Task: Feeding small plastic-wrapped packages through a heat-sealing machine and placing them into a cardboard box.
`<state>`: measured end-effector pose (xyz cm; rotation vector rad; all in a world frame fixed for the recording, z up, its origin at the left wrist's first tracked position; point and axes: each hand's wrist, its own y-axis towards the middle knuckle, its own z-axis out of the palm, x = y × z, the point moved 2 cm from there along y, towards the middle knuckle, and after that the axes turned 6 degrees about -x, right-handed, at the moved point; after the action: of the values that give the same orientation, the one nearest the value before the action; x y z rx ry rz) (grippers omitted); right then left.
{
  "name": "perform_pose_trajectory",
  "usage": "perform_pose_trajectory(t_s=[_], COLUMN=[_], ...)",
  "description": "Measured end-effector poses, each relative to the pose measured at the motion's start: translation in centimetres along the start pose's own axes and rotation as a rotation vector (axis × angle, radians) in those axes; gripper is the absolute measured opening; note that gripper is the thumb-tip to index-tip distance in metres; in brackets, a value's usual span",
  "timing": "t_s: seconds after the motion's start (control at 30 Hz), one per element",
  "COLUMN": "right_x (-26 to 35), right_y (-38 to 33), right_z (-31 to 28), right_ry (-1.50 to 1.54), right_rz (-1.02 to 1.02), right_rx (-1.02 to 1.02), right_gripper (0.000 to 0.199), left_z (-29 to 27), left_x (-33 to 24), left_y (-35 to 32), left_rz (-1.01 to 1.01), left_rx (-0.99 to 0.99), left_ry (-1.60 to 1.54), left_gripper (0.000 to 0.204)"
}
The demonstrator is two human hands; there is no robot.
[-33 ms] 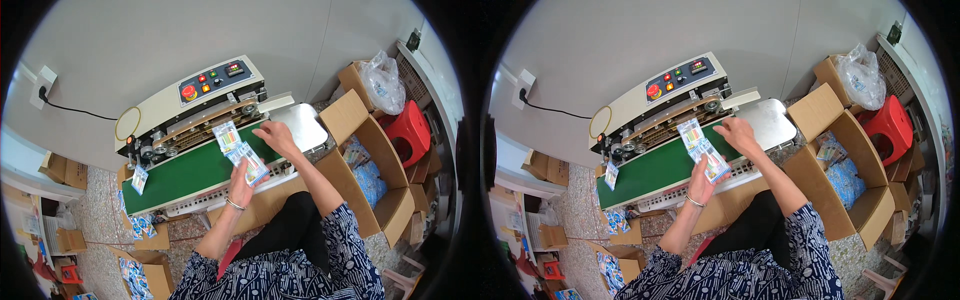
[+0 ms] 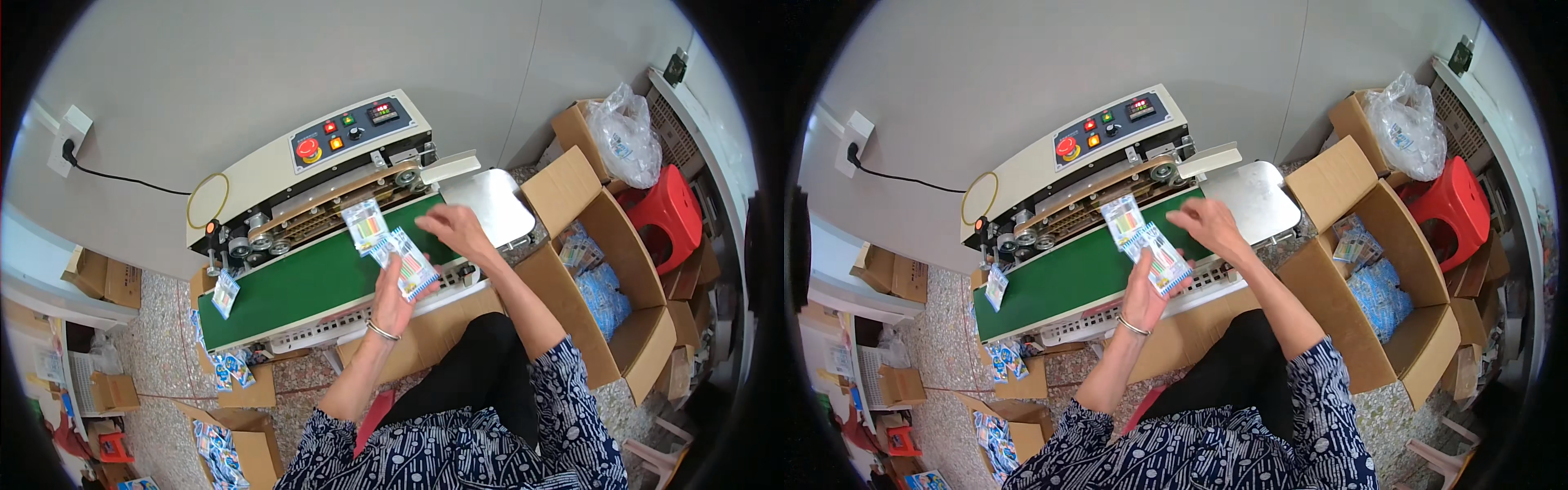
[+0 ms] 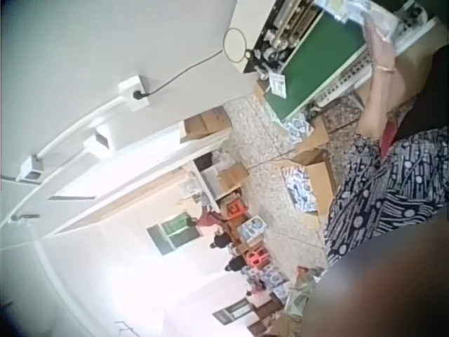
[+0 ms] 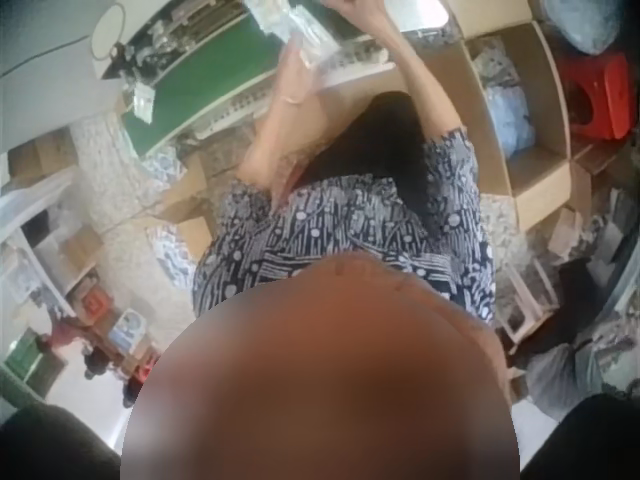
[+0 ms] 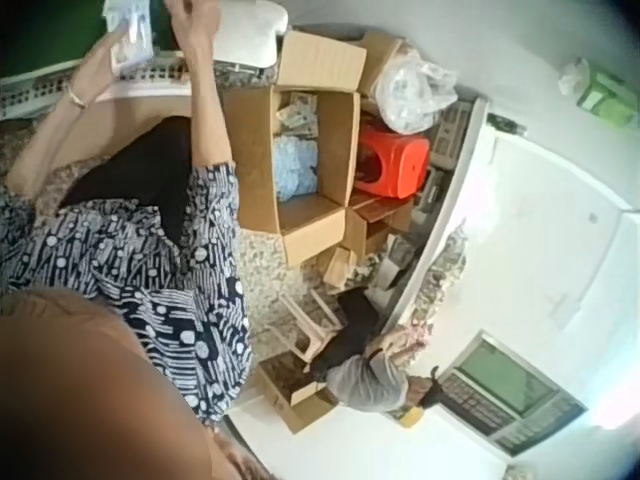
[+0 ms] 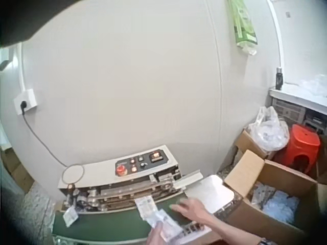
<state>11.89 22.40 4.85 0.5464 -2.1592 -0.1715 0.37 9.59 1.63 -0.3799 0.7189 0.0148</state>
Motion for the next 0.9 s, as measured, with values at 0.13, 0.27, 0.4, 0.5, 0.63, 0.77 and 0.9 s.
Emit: perform_pose_trajectory(t_s=[0.13, 0.27, 0.4, 0.5, 0.63, 0.77, 0.9], right_x=[0.9, 0.4, -1.6, -3.0, -5.5, -4.4, -2.0], right_y=[-3.8, -4.6, -3.6, -0.7, 2.5, 3.1, 3.1], right_z=[-0.5, 0.1, -0.1, -1.2, -1.8, -0.6, 3.4], right_ry=[0.421, 0.715, 0.837, 0.942, 0.705, 0.624, 0.581], right_rz=[0.252, 0.370, 0.445, 0.507, 0.518, 0.545, 0.433], right_rx=[0.386, 0.367, 0.316, 0.217, 0.211, 0.285, 0.433], right_gripper=[0.029, 0.025, 0.023, 0.021, 0.021, 0.020, 0.020], left_z=[0.4, 1.7, 2.3, 0.7, -0.9, -2.5, -6.2], left_x=[-0.9, -0.6, -1.4, -1.1, 1.6, 3.4, 2.7], left_y=[0.7, 0.9, 0.3, -0.8, -3.9, -6.9, -8.7], left_rz=[0.010, -0.012, 0.039, 0.072, -0.047, -0.104, -0.126], left_rx=[0.065, 0.114, 0.040, -0.026, 0.011, -0.017, -0.057], left_ry=[0.005, 0.120, 0.191, 0.305, 0.301, 0.307, 0.315], left_gripper=[0.040, 0.046, 0.046, 0.046, 0.040, 0.037, 0.037])
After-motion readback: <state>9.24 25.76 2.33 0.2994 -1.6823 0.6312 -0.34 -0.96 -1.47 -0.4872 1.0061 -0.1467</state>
